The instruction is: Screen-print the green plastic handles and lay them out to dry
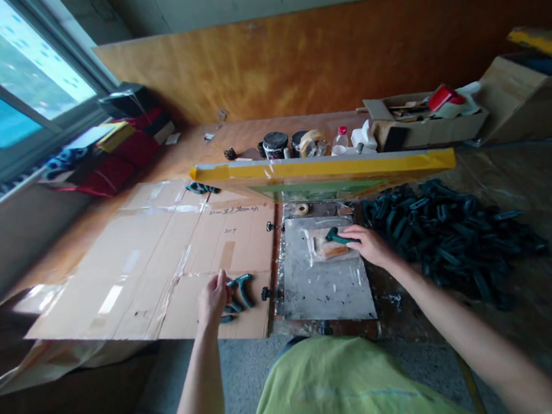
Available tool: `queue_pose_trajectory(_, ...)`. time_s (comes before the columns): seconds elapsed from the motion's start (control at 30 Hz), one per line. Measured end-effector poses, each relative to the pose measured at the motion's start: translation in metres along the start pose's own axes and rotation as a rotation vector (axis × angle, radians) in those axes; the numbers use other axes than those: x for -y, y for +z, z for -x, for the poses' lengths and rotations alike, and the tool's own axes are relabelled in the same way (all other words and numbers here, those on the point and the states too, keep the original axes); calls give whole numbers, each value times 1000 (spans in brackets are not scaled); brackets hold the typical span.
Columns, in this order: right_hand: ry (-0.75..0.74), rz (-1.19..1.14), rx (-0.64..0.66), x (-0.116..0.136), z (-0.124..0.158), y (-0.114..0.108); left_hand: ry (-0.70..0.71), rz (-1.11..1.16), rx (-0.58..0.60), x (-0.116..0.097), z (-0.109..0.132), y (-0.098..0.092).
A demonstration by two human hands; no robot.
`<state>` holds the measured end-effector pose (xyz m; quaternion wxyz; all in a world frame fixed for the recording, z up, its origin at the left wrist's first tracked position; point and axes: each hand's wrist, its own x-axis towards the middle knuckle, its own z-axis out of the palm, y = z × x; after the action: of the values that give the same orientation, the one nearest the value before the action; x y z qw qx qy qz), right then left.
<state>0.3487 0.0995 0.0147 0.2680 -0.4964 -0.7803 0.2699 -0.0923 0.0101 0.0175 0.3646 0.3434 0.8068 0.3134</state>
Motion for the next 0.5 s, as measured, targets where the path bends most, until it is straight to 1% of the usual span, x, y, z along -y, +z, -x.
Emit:
queue_pose_trajectory(0.07, -86, 20, 41, 6, -12, 21, 156, 128, 26, -45, -3, 15)
queue_pose_trajectory(0.13, -161, 87, 62, 9, -20, 33, 339, 289, 56, -94, 0, 25)
queue_pose_trajectory(0.23, -245, 248, 98, 17, -22, 37, 532, 484, 76, -161, 11, 34)
queue_pose_trajectory(0.3, -240, 351, 126, 26, -19, 38, 596, 577, 68, -195, 15, 38)
queue_pose_trajectory(0.37, -202, 436, 144, 35, -16, 41, 619, 586, 43, -215, 16, 40)
queue_pose_trajectory(0.4, -185, 467, 155, 38, -14, 42, 616, 565, 37, -219, 16, 41)
queue_pose_trajectory(0.43, -177, 487, 164, 40, -12, 43, 607, 541, 40, -221, 16, 42)
queue_pose_trajectory(0.5, -178, 487, 167, 38, -9, 41, 582, 519, 70, -213, 18, 40)
